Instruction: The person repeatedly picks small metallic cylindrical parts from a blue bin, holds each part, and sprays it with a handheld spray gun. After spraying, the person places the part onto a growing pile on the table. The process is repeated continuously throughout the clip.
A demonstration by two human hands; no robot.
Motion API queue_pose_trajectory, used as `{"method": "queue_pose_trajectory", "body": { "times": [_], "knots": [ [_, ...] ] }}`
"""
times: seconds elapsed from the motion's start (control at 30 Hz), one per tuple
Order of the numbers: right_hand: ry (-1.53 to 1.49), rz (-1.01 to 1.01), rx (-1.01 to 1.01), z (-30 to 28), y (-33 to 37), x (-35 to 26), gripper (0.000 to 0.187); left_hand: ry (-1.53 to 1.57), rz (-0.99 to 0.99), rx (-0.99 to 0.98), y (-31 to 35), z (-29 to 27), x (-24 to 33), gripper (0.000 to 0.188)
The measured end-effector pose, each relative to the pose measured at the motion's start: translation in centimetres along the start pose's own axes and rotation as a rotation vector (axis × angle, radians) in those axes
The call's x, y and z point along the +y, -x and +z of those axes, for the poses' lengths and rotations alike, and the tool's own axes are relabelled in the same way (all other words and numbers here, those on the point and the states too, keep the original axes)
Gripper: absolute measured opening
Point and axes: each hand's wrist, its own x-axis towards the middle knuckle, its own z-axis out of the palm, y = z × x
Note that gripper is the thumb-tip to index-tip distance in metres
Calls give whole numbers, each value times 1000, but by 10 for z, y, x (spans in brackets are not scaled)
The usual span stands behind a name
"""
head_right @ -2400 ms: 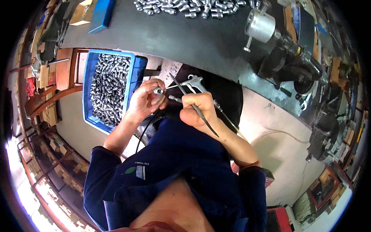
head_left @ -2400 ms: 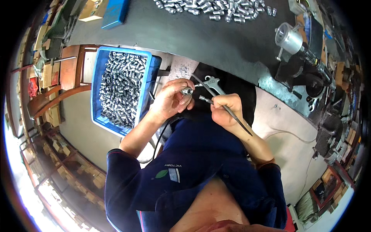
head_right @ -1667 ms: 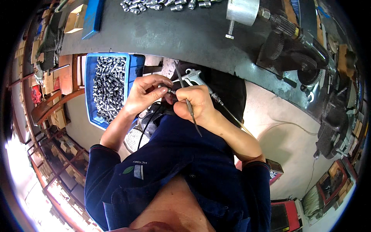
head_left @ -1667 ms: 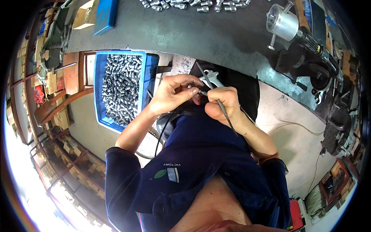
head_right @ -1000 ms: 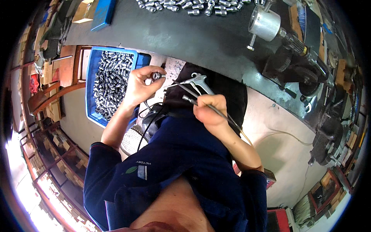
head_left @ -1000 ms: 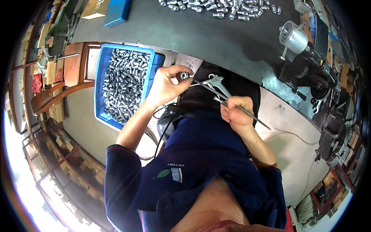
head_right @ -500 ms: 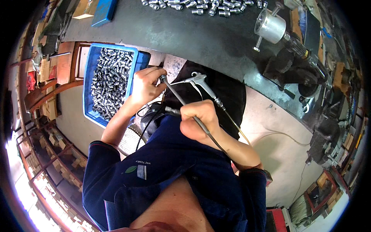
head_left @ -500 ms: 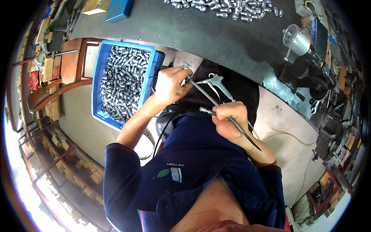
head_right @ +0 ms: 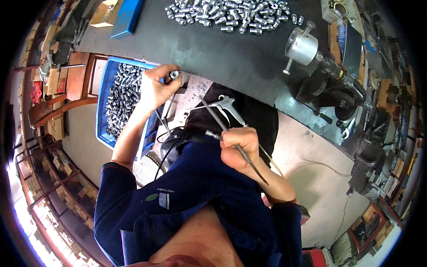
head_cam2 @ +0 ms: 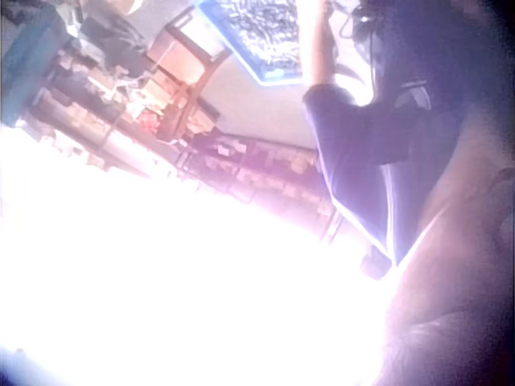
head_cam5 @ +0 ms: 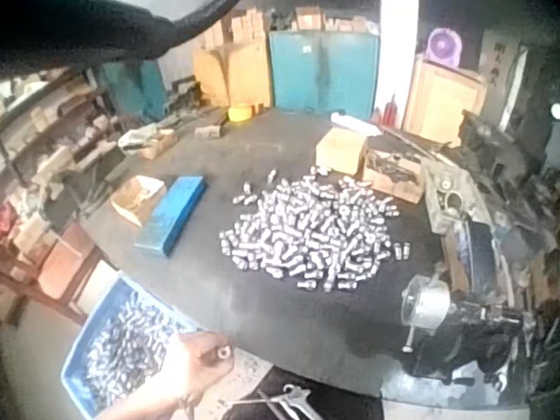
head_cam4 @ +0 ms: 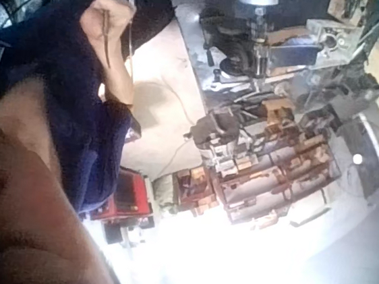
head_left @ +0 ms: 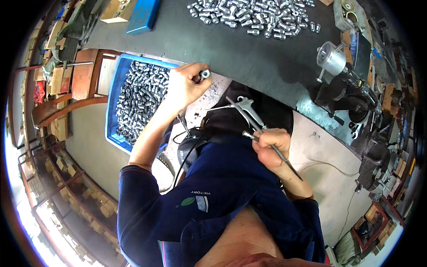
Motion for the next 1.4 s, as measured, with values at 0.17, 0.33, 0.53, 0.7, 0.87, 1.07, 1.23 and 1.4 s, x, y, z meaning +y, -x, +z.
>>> {"method": "queue_pose_trajectory", "body": {
  "times": [0.17,0.33,0.53,0.7,0.87,1.07,1.23,1.4],
  "knots": [
    [-57,32,-16,6,3,-1,20,62,64,-66,-34,5,22,19],
    [-98,66,25,3,10,6,19,99,86,-169,-75,27,27,23],
    [-151,89,86,0,20,12,24,257,5,-322,-163,77,31,30],
    [-51,146,142,2,24,17,28,800,-39,-157,-204,84,39,49],
    [-34,151,176,1,29,19,25,792,-32,-167,-163,34,18,32],
    [-289,156,199,18,20,13,50,254,-386,47,-34,-66,-63,22],
    [-261,205,80,26,5,7,30,262,-557,117,95,-73,-188,21],
    [-206,203,53,35,0,3,24,-86,-646,-123,140,-66,-222,23]
  ]
}}
